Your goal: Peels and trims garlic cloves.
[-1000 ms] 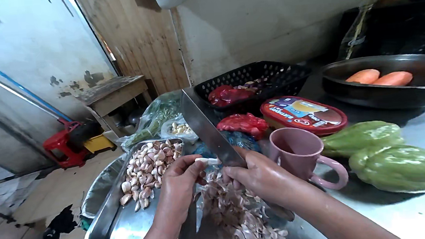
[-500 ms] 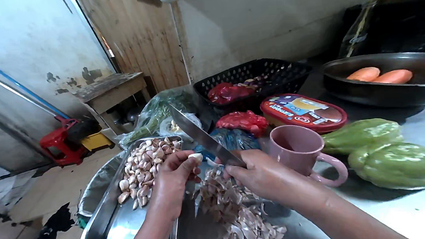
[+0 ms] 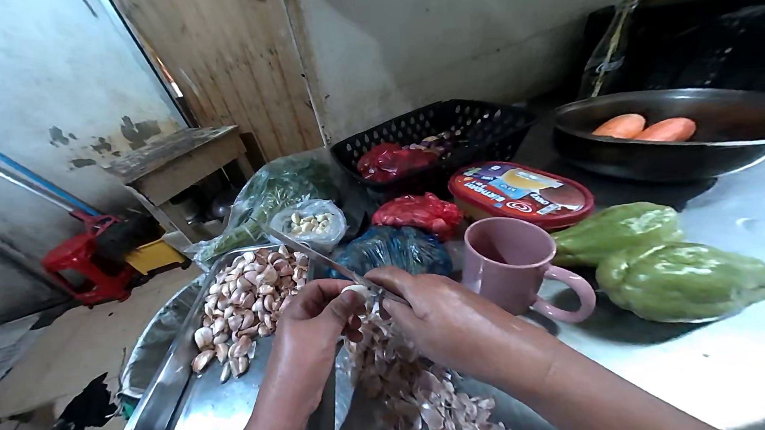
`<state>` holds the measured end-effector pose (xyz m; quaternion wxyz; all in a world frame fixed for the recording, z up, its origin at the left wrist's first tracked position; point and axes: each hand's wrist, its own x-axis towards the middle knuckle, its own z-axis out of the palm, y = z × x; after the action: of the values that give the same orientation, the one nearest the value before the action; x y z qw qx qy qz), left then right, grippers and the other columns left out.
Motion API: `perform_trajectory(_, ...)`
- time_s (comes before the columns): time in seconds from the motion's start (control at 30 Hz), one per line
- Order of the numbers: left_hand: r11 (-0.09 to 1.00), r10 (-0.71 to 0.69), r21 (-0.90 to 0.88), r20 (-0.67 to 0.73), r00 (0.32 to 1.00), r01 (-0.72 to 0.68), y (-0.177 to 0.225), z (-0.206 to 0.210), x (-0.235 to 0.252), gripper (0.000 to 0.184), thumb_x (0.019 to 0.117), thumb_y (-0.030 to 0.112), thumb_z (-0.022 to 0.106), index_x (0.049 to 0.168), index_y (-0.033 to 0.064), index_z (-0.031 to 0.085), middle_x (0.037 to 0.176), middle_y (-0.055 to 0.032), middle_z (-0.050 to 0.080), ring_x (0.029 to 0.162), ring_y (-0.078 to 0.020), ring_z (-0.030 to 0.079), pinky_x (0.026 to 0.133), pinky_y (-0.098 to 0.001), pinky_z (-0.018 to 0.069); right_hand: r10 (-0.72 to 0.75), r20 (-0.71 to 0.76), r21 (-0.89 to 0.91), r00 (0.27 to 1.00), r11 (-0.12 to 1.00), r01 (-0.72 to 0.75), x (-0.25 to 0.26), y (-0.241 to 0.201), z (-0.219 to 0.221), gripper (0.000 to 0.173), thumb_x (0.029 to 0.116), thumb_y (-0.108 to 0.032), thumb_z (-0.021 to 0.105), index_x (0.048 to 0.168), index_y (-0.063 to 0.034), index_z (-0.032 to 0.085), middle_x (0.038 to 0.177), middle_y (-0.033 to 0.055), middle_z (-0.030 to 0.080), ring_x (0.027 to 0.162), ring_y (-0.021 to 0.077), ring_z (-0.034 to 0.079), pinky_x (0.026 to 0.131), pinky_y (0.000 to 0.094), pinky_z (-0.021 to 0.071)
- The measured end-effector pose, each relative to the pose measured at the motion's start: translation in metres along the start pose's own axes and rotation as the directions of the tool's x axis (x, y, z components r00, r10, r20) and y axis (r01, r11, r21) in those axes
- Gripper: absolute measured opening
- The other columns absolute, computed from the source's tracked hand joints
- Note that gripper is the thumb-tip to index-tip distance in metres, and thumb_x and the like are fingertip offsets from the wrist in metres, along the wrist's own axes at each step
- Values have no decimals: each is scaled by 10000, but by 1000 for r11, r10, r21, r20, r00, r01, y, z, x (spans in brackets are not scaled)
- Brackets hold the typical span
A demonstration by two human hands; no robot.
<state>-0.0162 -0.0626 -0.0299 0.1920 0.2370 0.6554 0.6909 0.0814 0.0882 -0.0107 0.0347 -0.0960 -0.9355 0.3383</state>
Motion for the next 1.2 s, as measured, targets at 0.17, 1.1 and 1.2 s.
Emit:
perform_trajectory(0.17,944,179,278,22,984,-178,-6,-2,-4,113,968,113,657,1060,68,705,878,-6,719,761,-91,698,713,-245,597,77,57,67,995,995,-81,1,-3,-5,354,1094,-197,455,1431,-157,554,1034,123,697,935,257,678,859,456,542)
perform_trajectory(1.1,978,-76,-190,59,995,86,3,-7,4,210,978,-20,580,1184,-7,620,996,-151,701,832,-220,717,702,-323,607,134,-43,123,990,984,-128,0,-2,-6,315,1076,-192,504,1376,-142,589,957,101,688,828,213,674,778,412,559)
perform_trajectory(1.2,986,-46,-156,25,999,50,1,-2,2,136,983,15,604,1115,-3,632,916,-130,704,763,-185,708,660,-290,597,137,-20,119,990,984,-134,0,-3,-3,336,1078,-190,506,1411,-161,539,963,106,689,835,225,687,784,421,566)
